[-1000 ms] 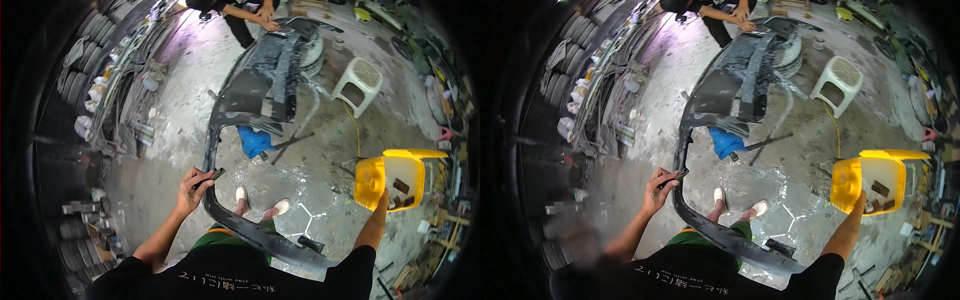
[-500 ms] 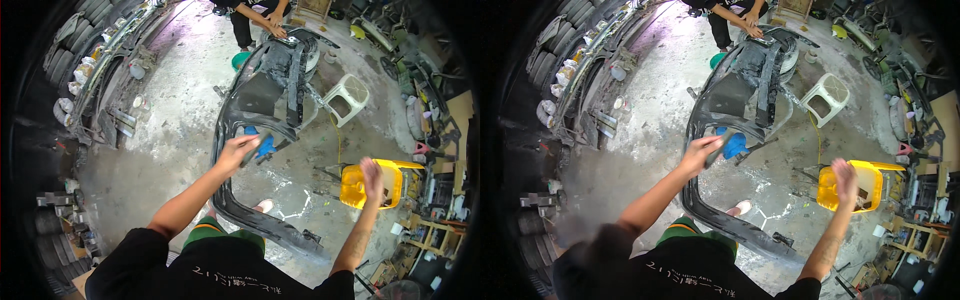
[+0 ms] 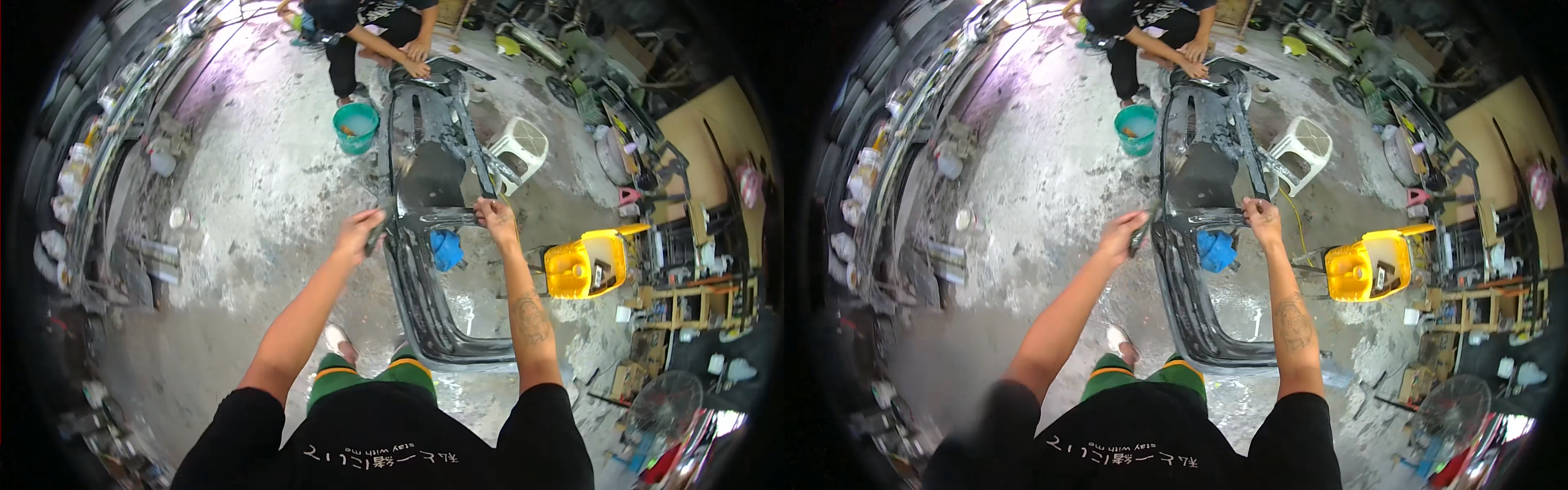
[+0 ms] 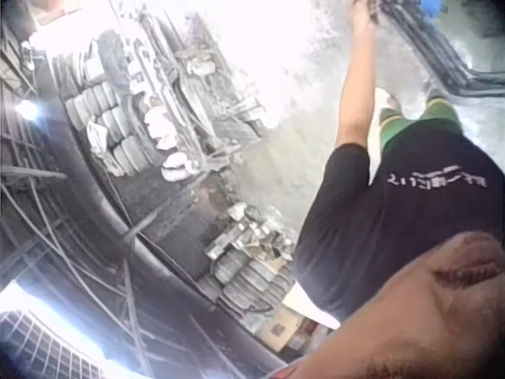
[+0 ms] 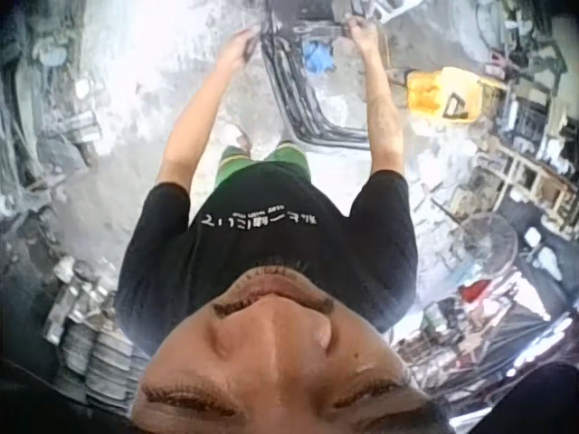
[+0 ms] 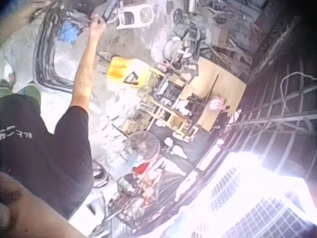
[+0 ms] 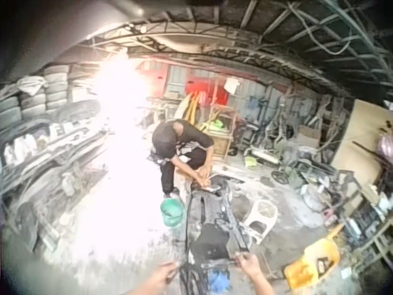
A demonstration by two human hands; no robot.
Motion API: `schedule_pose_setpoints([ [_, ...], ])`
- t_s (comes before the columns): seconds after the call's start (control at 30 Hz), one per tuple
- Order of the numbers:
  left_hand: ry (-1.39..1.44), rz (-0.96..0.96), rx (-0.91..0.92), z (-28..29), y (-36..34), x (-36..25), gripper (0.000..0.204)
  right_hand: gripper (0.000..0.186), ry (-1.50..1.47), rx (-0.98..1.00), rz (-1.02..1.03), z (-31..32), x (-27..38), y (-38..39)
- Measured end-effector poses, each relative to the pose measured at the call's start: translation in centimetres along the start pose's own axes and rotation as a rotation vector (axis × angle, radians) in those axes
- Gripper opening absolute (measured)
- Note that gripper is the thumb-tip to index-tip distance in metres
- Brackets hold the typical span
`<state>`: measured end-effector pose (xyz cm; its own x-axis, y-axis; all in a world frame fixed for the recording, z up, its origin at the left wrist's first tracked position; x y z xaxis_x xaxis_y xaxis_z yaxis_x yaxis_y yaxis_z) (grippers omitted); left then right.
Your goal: Sanding and preparing a car bumper for repair or refinishing using sanding blocks.
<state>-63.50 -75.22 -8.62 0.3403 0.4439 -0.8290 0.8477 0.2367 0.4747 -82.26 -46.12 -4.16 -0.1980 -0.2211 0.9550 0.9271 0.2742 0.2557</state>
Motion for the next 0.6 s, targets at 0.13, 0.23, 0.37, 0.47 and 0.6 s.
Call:
schedule_pose_setpoints([
  [0.13,-0.114,0.045,-0.194,11.9,0.6,1.4,0.038,0.048,0.446,-0.243,0.271,-2.8,1.2,-1.3],
  [0.23,-0.173,0.096,-0.242,14.0,-0.6,-0.1,0.037,0.052,0.616,-0.302,0.327,-1.8,-0.3,-4.2],
  [0.37,-0.272,0.073,-0.198,14.1,-2.3,-3.0,0.035,0.071,0.846,-0.232,-0.147,-3.2,-0.3,-7.5],
  [0.47,-0.388,-0.005,-0.129,12.5,-5.6,-6.4,0.033,0.084,0.815,-0.201,-0.177,-2.1,-2.3,-10.3],
  [0.6,-0.624,-0.136,-0.048,9.7,-9.5,-11.1,0.029,0.095,0.846,-0.184,-0.324,-2.9,-1.8,-11.2],
])
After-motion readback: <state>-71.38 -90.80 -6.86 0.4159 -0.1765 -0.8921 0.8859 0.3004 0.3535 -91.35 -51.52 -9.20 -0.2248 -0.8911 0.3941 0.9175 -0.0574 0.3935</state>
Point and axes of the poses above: each hand's wrist, its own y-axis away from the middle knuckle, its own z-axis out of the back of the hand, x = y × z, the point moved 2 cm from there along -y, towards the middle knuckle, and after that the axes turned 12 degrees about -y, right-handed, at the moved point
